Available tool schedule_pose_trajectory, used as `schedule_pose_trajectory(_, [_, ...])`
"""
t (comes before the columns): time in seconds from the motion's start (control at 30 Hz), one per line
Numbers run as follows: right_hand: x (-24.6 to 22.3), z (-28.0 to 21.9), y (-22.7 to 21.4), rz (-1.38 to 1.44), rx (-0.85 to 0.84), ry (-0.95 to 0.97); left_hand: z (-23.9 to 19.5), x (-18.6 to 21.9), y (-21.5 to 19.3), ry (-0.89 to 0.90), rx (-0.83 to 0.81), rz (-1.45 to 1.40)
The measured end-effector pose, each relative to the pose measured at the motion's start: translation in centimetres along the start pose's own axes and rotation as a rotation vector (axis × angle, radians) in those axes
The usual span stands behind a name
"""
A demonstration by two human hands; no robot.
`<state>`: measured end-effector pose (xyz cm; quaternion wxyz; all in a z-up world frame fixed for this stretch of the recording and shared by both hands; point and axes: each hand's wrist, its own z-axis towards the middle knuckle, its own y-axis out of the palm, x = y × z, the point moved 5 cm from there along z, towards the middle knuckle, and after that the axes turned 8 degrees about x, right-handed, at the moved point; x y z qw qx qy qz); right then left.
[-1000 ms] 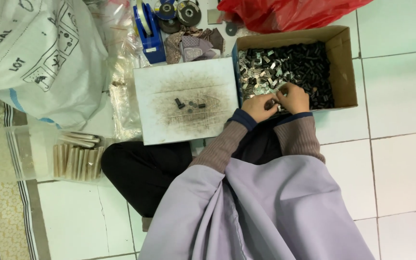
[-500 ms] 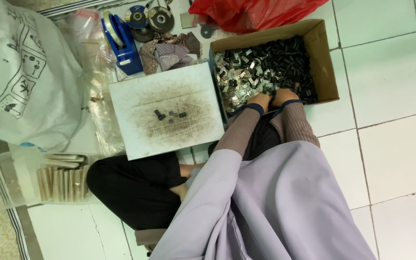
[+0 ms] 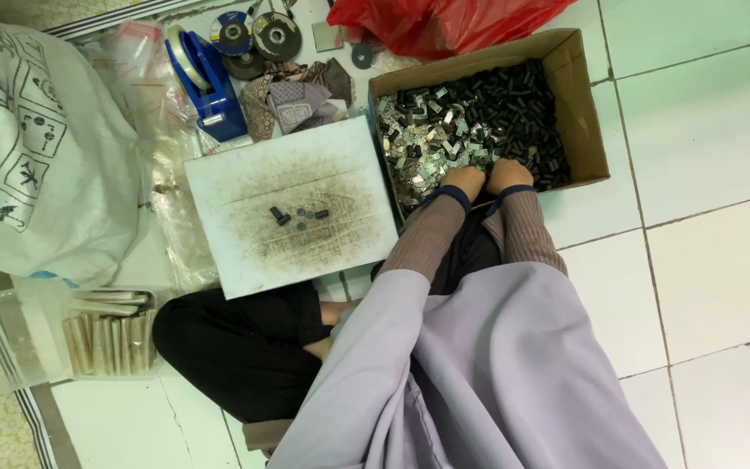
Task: The person sits on the floor and packs small black plastic parts into a clear plastic bag. They seal the bag with a white label and place it into a plastic container. The person then sorts through a cardboard box filled with mixed metal and plastic parts, picking out black pieces and placing them on a white board.
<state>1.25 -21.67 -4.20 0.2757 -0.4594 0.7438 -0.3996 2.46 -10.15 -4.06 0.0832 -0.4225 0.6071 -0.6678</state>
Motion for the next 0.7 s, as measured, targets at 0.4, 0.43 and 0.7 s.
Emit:
schedule_pose_trajectory(0.4, [0.7,1.5,1.4,0.017,0.021,-0.012,-2.0,-0.1,-2.5,-0.032,0.123,-0.222])
schedule_pose_trajectory(0.43, [0.8,1.6,1.5,0.018,0.02,-0.014,-2.1,-0.2,-2.5,-0.034,0.122,-0.221])
schedule_pose_trajectory(0.7, [-0.9,-0.2,-0.6,0.075,0.088,-0.013,-2.4,-2.4,-1.9,-0.328,0.195,-0.691])
